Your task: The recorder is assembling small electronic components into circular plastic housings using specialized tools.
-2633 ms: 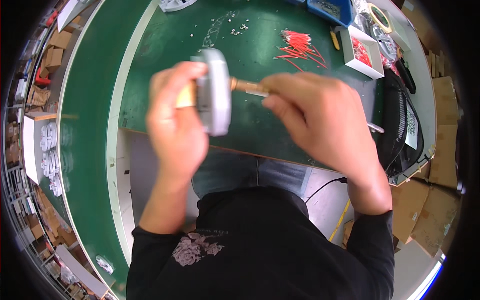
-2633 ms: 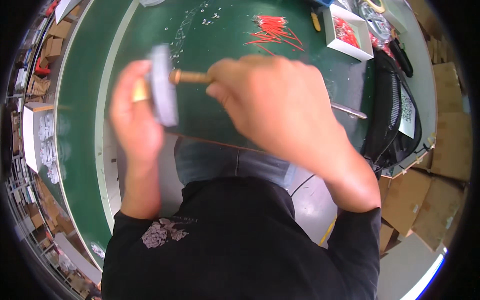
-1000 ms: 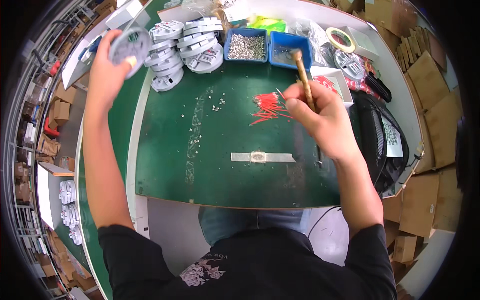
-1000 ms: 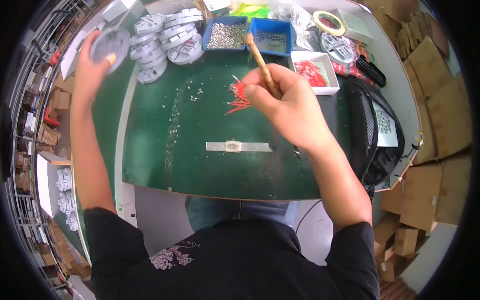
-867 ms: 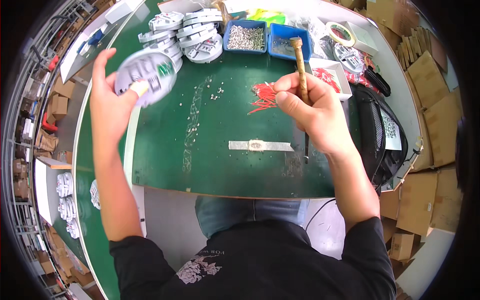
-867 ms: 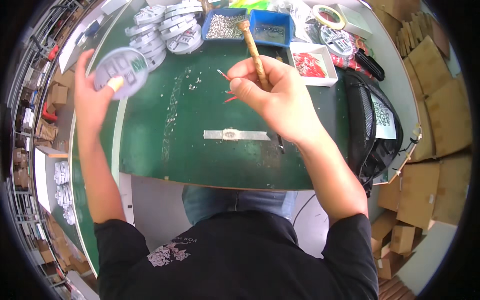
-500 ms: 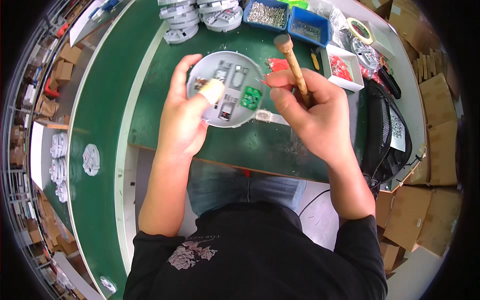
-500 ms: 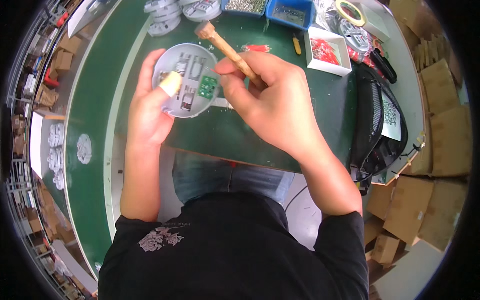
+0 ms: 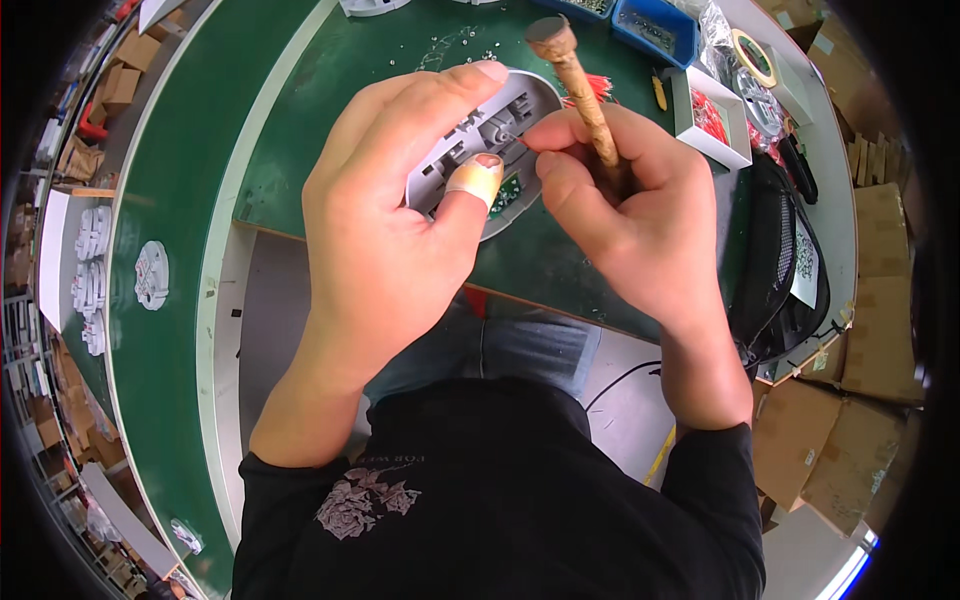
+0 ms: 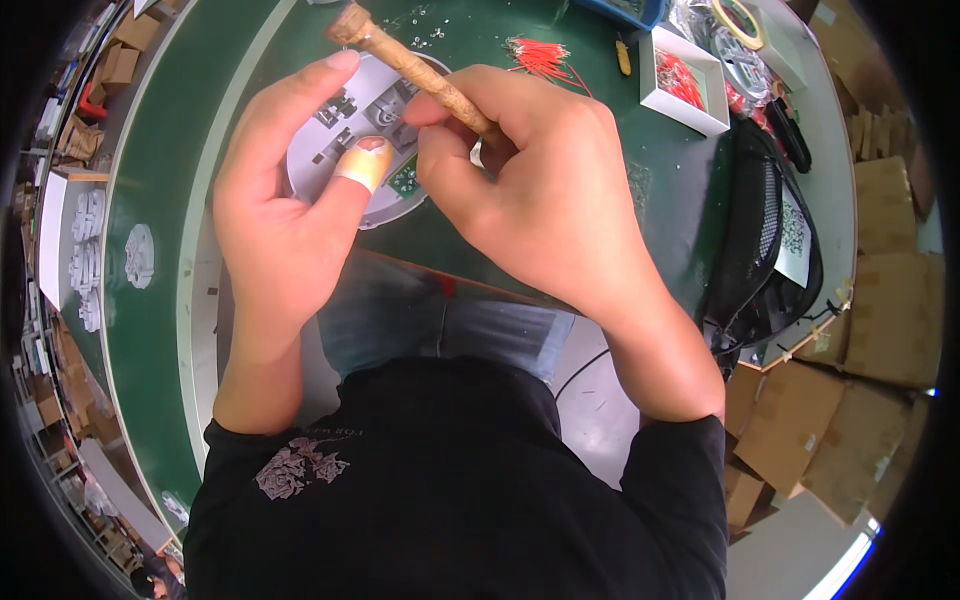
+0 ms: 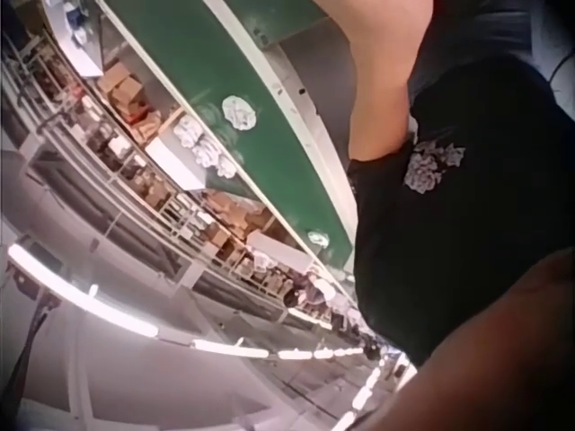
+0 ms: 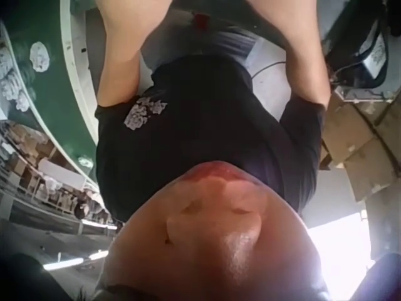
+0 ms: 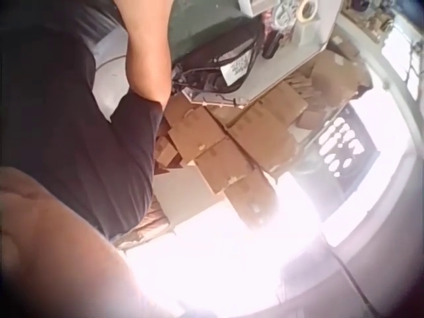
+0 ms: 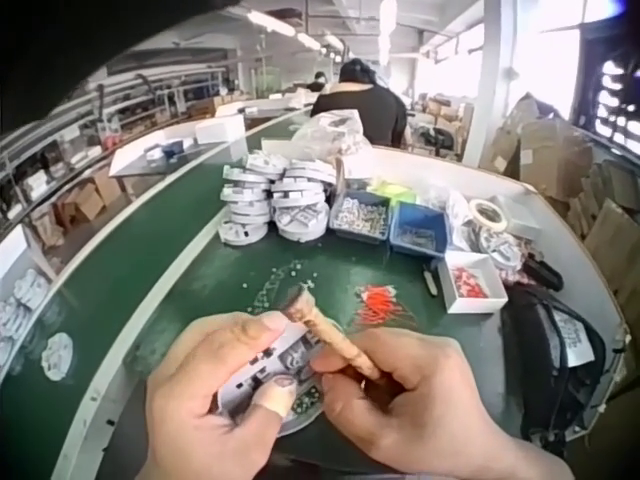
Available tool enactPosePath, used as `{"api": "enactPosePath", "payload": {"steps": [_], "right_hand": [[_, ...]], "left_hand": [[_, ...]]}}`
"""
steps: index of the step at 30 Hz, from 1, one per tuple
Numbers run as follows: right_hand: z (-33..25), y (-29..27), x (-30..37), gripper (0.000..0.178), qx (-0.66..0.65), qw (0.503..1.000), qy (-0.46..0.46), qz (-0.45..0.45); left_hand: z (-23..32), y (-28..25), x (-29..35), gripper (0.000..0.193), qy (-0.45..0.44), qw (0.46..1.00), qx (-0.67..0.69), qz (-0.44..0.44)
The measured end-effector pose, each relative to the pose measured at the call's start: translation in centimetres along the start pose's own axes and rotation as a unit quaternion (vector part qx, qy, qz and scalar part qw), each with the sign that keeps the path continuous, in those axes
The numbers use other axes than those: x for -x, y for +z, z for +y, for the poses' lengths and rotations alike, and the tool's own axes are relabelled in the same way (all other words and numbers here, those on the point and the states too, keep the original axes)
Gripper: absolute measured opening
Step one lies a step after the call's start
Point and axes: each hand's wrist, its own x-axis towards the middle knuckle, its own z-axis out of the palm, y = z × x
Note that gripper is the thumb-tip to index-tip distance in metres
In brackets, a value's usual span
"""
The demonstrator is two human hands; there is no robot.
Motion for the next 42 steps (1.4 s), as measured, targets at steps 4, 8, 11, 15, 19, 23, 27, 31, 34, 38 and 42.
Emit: {"api": "enactPosePath", "payload": {"steps": [4,8,11,15,19,23,27,31,34,38,42], "right_hand": [[-0.9,0.3,0.5,0.012,0.034,0.999,0.01,-0.002],[-1.8,0.1,1.0,0.011,0.065,0.998,0.009,0.004],[-2.1,0.2,1.3,0.011,0.076,0.997,0.009,0.008],[-2.2,0.5,1.5,0.011,0.063,0.998,0.011,0.012],[-2.4,0.9,1.5,0.011,0.065,0.998,0.015,0.011],[-2.6,1.1,1.7,0.011,0.073,0.997,0.036,-0.001],[-2.1,1.5,1.5,0.012,0.069,0.997,0.027,0.008],[-1.3,1.9,1.3,0.014,0.164,0.981,-0.098,0.042],[-0.4,2.2,1.1,0.019,0.227,0.948,-0.211,0.072],[0.1,2.4,0.7,0.02,0.222,0.952,-0.199,0.073],[-0.1,1.7,0.1,0.022,0.224,0.951,-0.202,0.071]], "left_hand": [[0.1,-0.5,0.5,0.045,0.044,0.998,-0.032,-0.015],[0.4,-0.2,1.0,0.045,0.028,1.0,-0.008,0.013],[0.6,-0.4,1.4,0.045,0.007,1.0,0.013,0.027],[0.7,-0.8,1.5,0.045,-0.003,1.0,0.018,0.02],[0.6,-1.0,1.5,0.044,0.004,1.0,0.011,0.016],[0.8,-1.0,1.7,0.043,0.011,1.0,-0.011,0.015],[0.8,-0.7,1.8,0.041,0.018,0.999,-0.023,0.015],[0.5,-0.6,1.5,0.04,0.012,1.0,-0.011,0.01],[0.4,-0.6,1.1,0.04,0.011,1.0,-0.02,0.005],[0.1,-0.4,1.0,0.038,0.055,0.996,-0.069,-0.003],[-0.1,-0.5,0.9,0.037,-0.032,0.997,-0.066,-0.025]]}}
